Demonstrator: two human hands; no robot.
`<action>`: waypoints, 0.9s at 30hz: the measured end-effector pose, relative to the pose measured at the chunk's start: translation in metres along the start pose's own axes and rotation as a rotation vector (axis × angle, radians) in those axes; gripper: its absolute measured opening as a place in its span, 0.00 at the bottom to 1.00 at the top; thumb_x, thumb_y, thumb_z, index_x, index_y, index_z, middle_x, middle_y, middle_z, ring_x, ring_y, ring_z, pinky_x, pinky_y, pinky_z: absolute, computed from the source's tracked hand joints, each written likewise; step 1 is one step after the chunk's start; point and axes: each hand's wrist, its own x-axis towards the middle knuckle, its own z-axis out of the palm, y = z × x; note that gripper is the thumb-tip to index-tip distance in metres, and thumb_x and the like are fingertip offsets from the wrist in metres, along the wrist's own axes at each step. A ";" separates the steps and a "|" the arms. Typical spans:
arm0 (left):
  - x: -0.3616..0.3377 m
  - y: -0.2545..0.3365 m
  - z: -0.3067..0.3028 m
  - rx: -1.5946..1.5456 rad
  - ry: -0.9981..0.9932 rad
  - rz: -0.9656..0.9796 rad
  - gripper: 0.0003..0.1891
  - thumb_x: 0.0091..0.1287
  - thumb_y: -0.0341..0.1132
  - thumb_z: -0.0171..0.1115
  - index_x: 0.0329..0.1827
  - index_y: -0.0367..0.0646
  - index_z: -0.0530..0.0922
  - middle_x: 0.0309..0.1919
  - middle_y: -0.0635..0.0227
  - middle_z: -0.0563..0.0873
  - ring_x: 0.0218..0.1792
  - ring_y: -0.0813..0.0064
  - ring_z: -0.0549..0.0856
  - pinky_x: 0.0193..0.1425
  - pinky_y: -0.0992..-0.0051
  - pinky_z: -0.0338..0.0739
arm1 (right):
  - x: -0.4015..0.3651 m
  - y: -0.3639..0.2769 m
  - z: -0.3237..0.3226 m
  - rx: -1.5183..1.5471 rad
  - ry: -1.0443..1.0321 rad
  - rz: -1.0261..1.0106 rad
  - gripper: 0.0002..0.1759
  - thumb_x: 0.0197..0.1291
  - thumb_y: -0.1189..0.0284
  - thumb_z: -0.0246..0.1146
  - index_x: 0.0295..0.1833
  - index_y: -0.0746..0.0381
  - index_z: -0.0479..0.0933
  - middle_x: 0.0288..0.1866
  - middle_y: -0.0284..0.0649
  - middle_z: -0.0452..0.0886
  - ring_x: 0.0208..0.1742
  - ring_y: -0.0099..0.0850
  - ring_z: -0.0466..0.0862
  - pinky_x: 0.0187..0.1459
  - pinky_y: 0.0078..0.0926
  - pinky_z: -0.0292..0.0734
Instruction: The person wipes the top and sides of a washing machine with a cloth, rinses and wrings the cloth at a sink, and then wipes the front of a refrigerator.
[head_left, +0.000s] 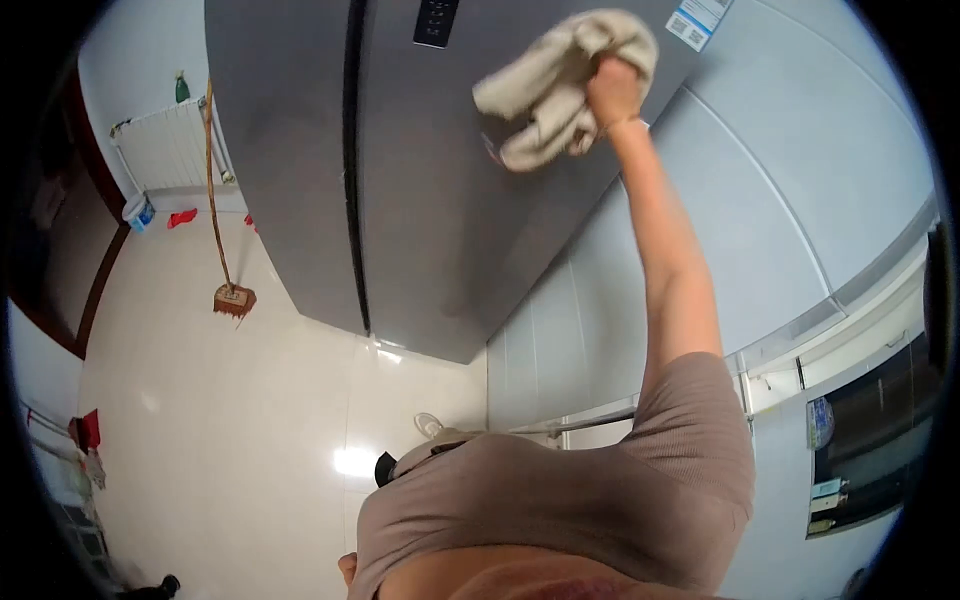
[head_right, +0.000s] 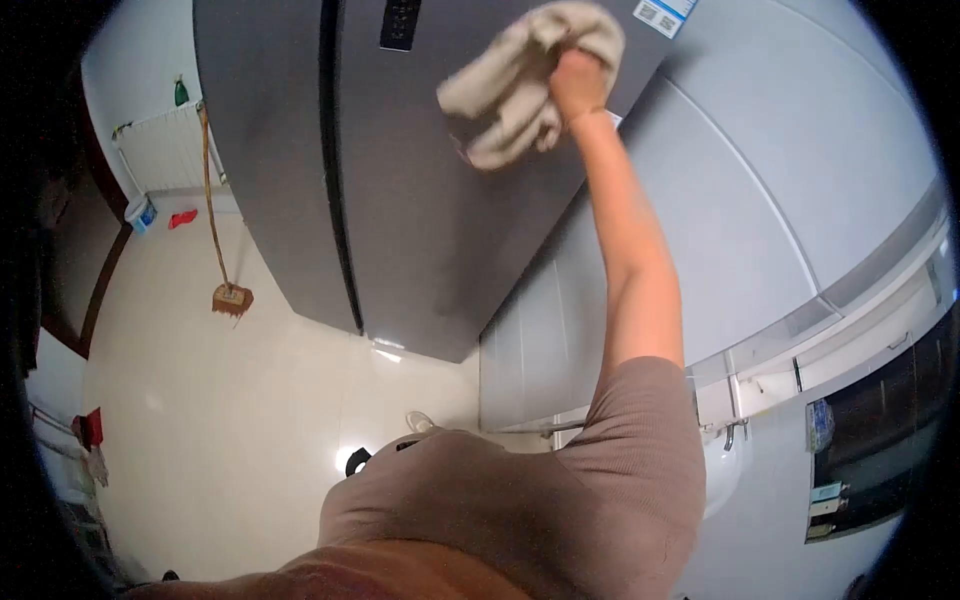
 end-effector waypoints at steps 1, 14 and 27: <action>0.007 0.003 -0.007 -0.037 0.001 -0.013 0.14 0.56 0.38 0.50 0.20 0.37 0.76 0.22 0.59 0.82 0.25 0.67 0.81 0.30 0.66 0.75 | 0.025 0.018 -0.005 -0.114 0.010 0.033 0.10 0.45 0.76 0.55 0.35 0.63 0.77 0.34 0.49 0.79 0.38 0.48 0.78 0.42 0.43 0.74; 0.094 0.049 -0.097 -0.535 0.089 -0.178 0.14 0.56 0.39 0.51 0.21 0.38 0.77 0.23 0.58 0.82 0.29 0.65 0.82 0.33 0.65 0.75 | 0.117 0.161 -0.116 -0.207 0.581 0.271 0.18 0.54 0.70 0.52 0.51 0.61 0.71 0.48 0.56 0.75 0.49 0.46 0.76 0.54 0.37 0.66; 0.085 0.034 -0.081 -0.513 0.191 -0.283 0.14 0.56 0.39 0.51 0.23 0.38 0.78 0.25 0.57 0.83 0.32 0.63 0.82 0.37 0.65 0.75 | -0.066 0.185 -0.004 -0.369 -0.148 0.068 0.15 0.53 0.69 0.53 0.47 0.60 0.74 0.45 0.52 0.77 0.47 0.46 0.77 0.51 0.36 0.69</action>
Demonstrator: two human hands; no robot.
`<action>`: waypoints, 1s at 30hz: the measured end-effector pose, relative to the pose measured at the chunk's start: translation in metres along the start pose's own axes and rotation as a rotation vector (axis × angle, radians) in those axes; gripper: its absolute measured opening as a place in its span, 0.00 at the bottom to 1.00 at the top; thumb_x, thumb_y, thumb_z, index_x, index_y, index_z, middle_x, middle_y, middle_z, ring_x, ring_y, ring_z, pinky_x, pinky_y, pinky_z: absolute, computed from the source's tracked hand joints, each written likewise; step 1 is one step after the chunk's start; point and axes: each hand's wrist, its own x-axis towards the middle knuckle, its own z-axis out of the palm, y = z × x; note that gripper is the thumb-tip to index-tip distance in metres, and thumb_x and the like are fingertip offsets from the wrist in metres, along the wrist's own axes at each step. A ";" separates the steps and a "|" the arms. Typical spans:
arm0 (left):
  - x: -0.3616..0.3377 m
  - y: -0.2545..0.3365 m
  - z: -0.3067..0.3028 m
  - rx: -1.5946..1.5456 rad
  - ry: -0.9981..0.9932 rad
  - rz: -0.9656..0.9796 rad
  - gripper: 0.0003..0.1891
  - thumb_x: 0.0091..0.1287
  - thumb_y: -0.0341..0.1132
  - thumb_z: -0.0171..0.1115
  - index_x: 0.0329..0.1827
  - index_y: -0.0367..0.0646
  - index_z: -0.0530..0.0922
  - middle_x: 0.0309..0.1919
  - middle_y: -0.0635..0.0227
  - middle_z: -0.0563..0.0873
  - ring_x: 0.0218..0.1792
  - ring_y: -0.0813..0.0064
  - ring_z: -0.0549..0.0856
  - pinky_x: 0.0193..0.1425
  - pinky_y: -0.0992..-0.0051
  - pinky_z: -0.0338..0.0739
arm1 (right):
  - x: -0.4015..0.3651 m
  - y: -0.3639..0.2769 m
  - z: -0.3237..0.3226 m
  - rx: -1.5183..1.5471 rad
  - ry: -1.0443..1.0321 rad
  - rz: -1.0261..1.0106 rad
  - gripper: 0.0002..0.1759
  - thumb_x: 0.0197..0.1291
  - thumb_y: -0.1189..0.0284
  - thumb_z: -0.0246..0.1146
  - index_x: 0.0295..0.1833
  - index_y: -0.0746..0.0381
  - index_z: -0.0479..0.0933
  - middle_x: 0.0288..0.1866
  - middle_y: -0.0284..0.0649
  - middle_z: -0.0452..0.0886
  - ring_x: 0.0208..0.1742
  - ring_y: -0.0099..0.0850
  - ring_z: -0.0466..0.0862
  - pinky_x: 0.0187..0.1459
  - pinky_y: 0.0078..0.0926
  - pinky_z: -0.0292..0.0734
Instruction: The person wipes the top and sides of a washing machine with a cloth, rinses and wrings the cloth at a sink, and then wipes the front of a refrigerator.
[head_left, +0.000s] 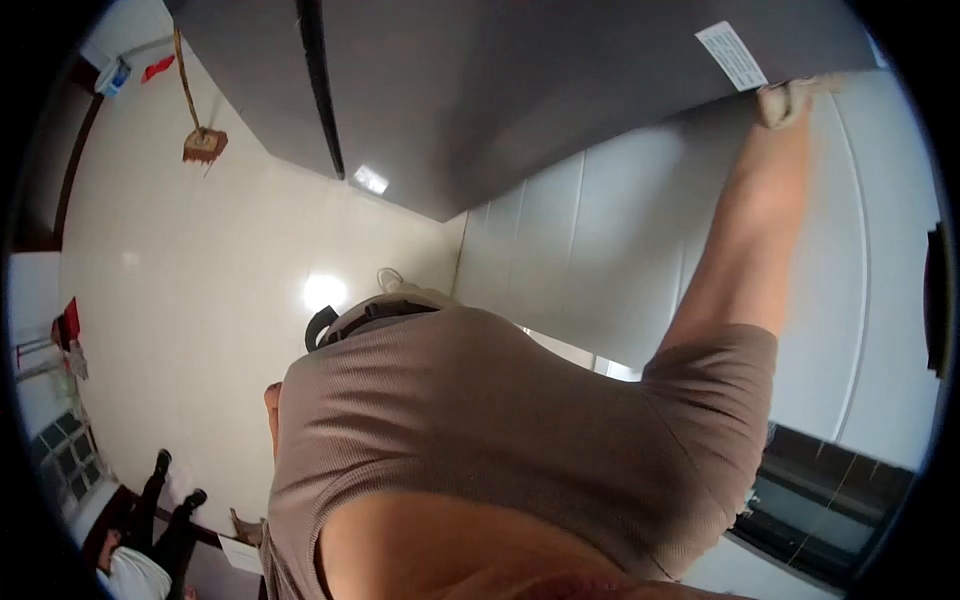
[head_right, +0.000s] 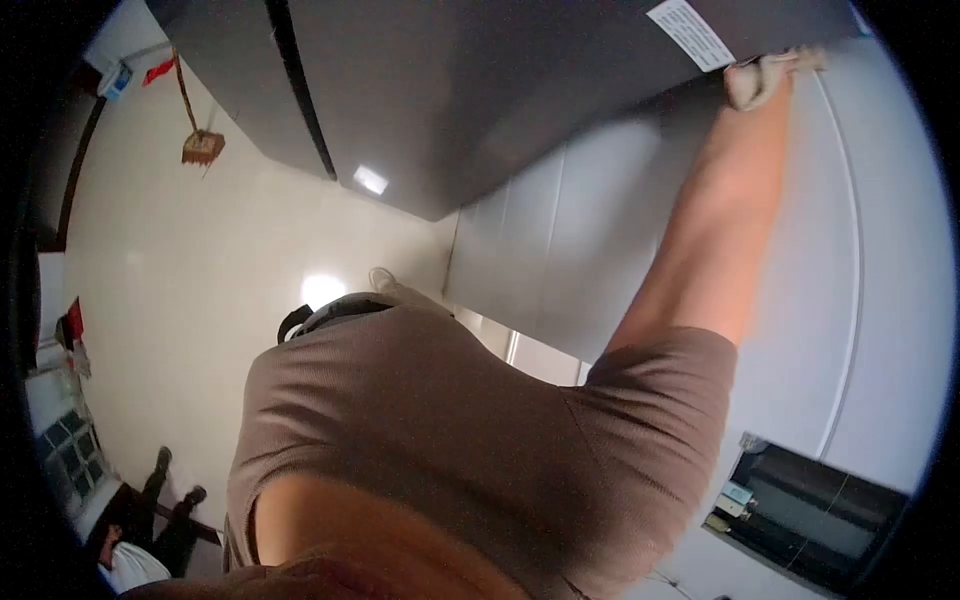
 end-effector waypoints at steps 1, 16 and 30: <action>0.001 -0.014 0.002 0.022 0.023 0.023 0.14 0.56 0.39 0.51 0.23 0.38 0.78 0.25 0.57 0.83 0.32 0.63 0.82 0.37 0.65 0.76 | -0.015 -0.013 0.017 0.015 -0.088 -0.028 0.15 0.53 0.69 0.53 0.46 0.60 0.74 0.45 0.52 0.77 0.47 0.46 0.77 0.50 0.36 0.70; -0.170 0.122 -0.066 -0.195 0.081 -0.441 0.14 0.56 0.35 0.50 0.32 0.31 0.77 0.20 0.62 0.80 0.23 0.75 0.77 0.29 0.73 0.72 | -0.364 -0.230 0.089 0.306 -1.449 -0.358 0.12 0.52 0.68 0.55 0.41 0.58 0.77 0.41 0.47 0.79 0.44 0.47 0.79 0.47 0.35 0.73; -0.096 0.069 -0.059 0.299 -0.239 0.022 0.12 0.61 0.36 0.49 0.26 0.36 0.73 0.21 0.67 0.77 0.19 0.77 0.74 0.21 0.73 0.68 | -0.226 -0.265 -0.055 -0.072 -1.597 -0.390 0.24 0.41 0.50 0.63 0.41 0.55 0.77 0.43 0.37 0.79 0.45 0.26 0.79 0.42 0.26 0.75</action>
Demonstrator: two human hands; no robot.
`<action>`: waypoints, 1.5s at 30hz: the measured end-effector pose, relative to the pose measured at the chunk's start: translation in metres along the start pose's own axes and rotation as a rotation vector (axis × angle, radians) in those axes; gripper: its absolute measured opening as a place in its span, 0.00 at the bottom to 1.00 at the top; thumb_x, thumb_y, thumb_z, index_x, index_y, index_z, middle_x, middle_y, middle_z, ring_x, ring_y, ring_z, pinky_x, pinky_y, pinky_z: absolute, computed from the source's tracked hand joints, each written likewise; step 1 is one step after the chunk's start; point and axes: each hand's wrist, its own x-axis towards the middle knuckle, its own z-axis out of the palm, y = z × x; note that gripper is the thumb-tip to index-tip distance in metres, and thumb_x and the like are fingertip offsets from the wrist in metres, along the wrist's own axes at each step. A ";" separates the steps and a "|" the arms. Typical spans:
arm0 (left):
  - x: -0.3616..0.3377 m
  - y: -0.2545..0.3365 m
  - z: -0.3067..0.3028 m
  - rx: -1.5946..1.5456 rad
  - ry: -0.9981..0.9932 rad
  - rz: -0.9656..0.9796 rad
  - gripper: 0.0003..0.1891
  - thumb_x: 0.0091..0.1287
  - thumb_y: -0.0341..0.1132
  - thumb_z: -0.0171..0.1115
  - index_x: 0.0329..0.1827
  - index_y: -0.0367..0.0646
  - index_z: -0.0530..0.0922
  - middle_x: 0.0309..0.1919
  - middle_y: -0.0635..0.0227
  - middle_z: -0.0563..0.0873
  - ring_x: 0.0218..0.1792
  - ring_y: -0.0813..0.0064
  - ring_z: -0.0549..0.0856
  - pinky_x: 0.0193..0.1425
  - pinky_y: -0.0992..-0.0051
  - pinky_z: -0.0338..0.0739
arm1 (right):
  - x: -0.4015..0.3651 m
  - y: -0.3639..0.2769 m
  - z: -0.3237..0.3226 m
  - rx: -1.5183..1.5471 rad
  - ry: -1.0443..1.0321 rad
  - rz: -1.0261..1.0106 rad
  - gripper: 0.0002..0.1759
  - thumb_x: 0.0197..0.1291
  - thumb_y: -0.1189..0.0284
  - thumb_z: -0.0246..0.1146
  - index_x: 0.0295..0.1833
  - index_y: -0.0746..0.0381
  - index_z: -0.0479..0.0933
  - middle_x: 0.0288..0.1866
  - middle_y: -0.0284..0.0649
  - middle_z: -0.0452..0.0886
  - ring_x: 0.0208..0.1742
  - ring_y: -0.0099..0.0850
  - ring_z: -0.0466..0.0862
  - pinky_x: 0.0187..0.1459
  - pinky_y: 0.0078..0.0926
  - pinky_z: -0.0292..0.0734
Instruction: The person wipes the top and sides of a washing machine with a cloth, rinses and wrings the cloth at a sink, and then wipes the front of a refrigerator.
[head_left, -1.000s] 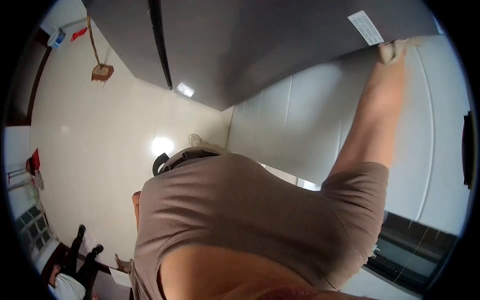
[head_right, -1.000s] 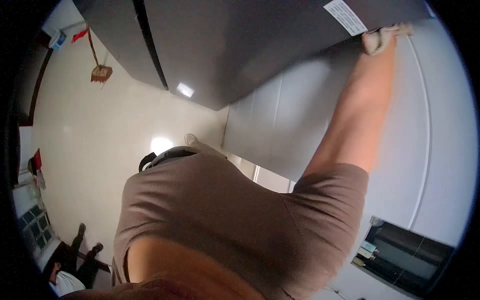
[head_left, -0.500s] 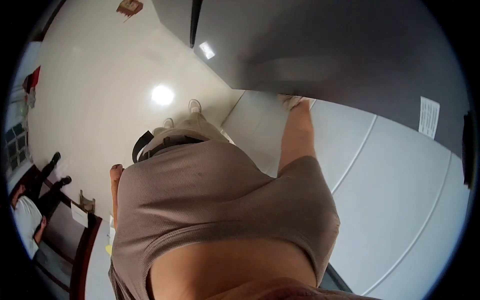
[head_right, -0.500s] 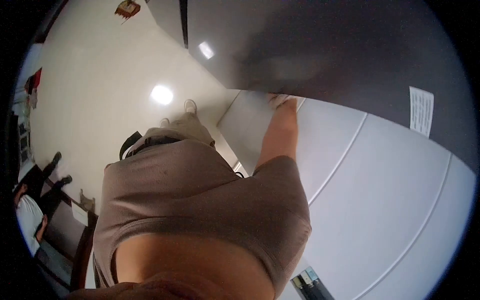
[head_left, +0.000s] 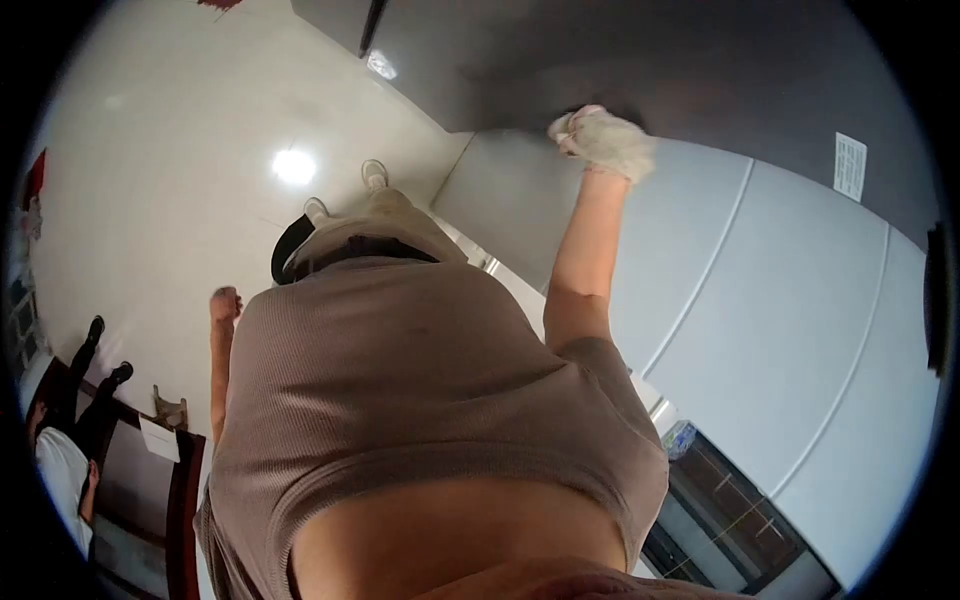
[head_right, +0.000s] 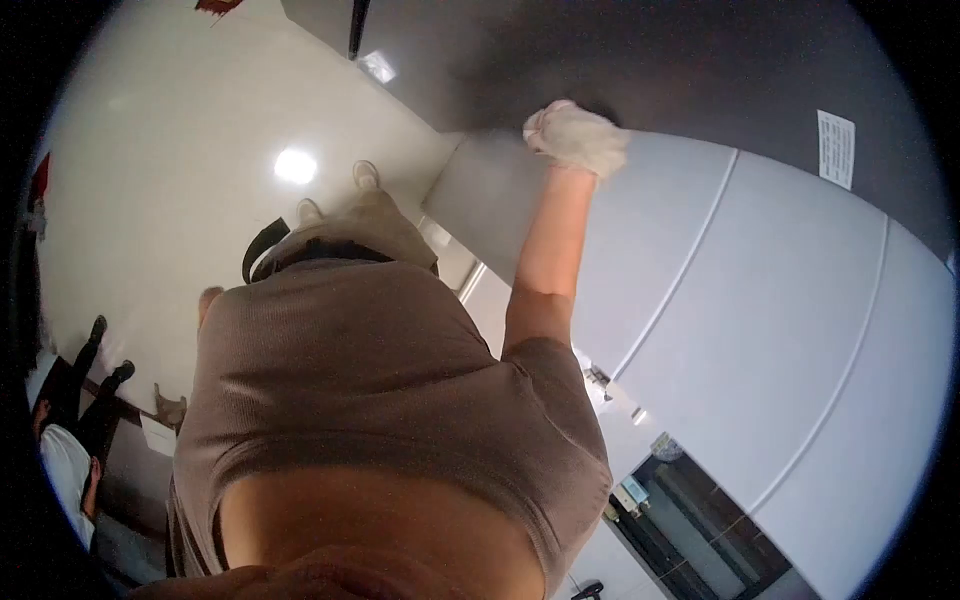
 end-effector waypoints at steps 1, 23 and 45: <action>0.006 0.004 -0.007 -0.495 0.070 -0.139 0.11 0.62 0.37 0.48 0.27 0.39 0.73 0.22 0.68 0.77 0.20 0.80 0.74 0.20 0.78 0.68 | -0.014 0.006 -0.015 -0.027 0.017 -0.011 0.24 0.42 0.50 0.63 0.41 0.55 0.77 0.43 0.36 0.79 0.45 0.26 0.79 0.42 0.26 0.75; -0.009 -0.010 0.008 -0.738 -0.088 -0.402 0.14 0.59 0.35 0.51 0.44 0.38 0.74 0.23 0.68 0.77 0.18 0.80 0.74 0.18 0.79 0.67 | -0.013 0.170 -0.140 0.160 1.466 0.060 0.16 0.52 0.58 0.58 0.43 0.56 0.75 0.41 0.35 0.78 0.40 0.27 0.78 0.42 0.25 0.74; -0.075 0.089 0.029 -0.697 -0.012 -0.502 0.15 0.61 0.39 0.52 0.39 0.34 0.76 0.25 0.68 0.79 0.24 0.78 0.76 0.30 0.76 0.72 | 0.288 -0.093 0.375 1.401 -0.287 0.031 0.19 0.58 0.63 0.51 0.44 0.68 0.73 0.45 0.41 0.77 0.44 0.33 0.77 0.44 0.23 0.74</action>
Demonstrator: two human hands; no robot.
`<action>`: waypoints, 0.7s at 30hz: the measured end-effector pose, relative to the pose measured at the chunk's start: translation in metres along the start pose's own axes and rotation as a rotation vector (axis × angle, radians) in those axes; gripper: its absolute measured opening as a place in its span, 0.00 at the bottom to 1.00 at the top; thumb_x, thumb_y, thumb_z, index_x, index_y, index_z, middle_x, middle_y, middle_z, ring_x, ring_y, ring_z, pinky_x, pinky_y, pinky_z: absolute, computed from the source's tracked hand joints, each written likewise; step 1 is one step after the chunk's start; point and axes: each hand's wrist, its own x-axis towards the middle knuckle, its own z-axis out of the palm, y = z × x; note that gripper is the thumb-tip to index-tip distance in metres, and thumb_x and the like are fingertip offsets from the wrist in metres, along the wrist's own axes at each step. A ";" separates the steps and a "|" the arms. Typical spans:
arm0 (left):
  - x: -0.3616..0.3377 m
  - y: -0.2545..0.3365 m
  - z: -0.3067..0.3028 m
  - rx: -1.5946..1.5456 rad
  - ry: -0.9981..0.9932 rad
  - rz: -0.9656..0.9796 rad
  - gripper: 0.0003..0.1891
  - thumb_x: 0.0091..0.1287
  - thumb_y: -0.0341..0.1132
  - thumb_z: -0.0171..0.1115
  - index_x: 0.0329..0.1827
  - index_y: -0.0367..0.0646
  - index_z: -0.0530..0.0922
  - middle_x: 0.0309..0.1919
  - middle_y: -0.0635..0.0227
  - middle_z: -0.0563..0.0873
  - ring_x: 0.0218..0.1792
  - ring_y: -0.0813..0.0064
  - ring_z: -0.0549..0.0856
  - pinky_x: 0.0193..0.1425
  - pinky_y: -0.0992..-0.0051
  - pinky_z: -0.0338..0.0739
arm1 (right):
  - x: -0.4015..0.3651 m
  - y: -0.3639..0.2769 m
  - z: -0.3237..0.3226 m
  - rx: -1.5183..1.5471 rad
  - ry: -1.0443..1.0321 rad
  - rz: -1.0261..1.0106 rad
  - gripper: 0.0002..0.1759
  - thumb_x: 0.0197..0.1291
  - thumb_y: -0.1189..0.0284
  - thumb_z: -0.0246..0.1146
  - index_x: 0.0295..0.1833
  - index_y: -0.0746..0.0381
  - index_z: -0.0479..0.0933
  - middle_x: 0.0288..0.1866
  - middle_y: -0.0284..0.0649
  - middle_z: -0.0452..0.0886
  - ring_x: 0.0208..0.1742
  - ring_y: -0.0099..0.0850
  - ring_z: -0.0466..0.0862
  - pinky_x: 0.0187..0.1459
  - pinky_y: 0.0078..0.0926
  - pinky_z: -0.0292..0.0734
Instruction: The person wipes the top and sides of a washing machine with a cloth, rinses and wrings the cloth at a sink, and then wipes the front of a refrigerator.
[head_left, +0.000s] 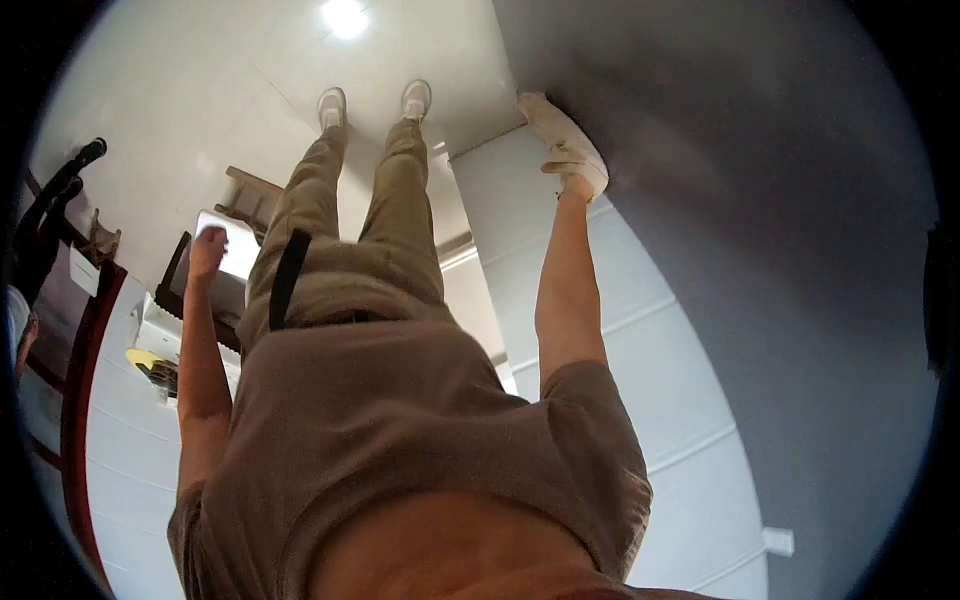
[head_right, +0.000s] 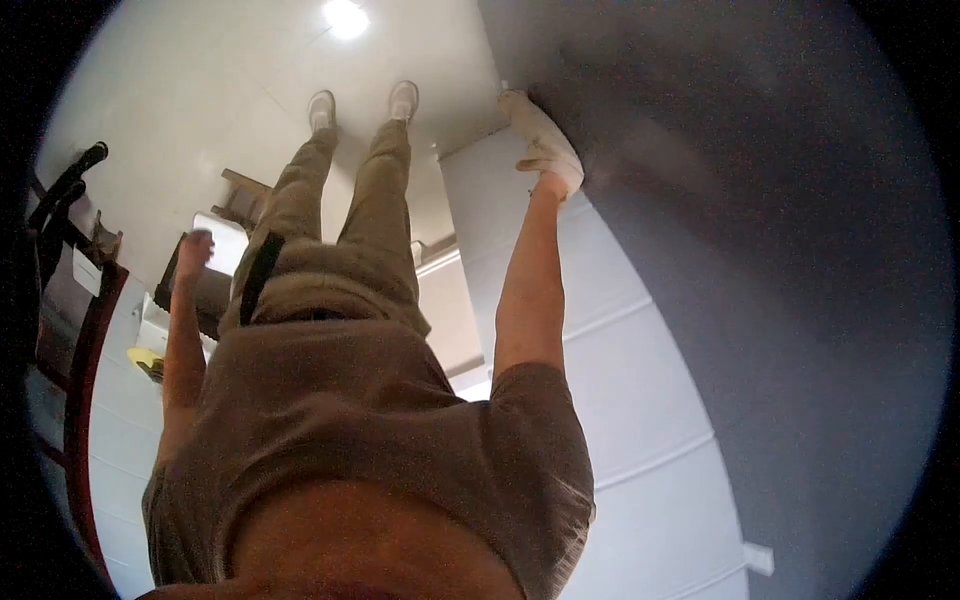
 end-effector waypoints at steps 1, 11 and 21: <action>-0.011 -0.004 0.009 0.049 -0.013 -0.038 0.14 0.61 0.38 0.52 0.39 0.34 0.76 0.26 0.67 0.79 0.25 0.78 0.77 0.31 0.77 0.73 | 0.036 0.035 -0.004 0.026 -0.061 0.102 0.19 0.58 0.63 0.52 0.45 0.68 0.74 0.46 0.40 0.77 0.45 0.33 0.77 0.44 0.22 0.74; -0.057 -0.055 0.082 -0.207 0.003 -0.364 0.07 0.61 0.31 0.51 0.36 0.37 0.74 0.24 0.68 0.77 0.21 0.81 0.74 0.23 0.80 0.69 | 0.096 0.039 0.074 -0.111 -0.183 0.394 0.34 0.52 0.54 0.57 0.64 0.54 0.62 0.61 0.44 0.67 0.60 0.40 0.67 0.51 0.44 0.69; -0.069 -0.068 0.102 -0.323 0.006 -0.381 0.06 0.63 0.30 0.51 0.38 0.38 0.73 0.22 0.70 0.77 0.19 0.83 0.74 0.21 0.82 0.67 | 0.136 -0.100 0.224 0.573 -0.515 0.061 0.25 0.57 0.64 0.57 0.58 0.63 0.65 0.63 0.47 0.64 0.66 0.42 0.60 0.64 0.44 0.53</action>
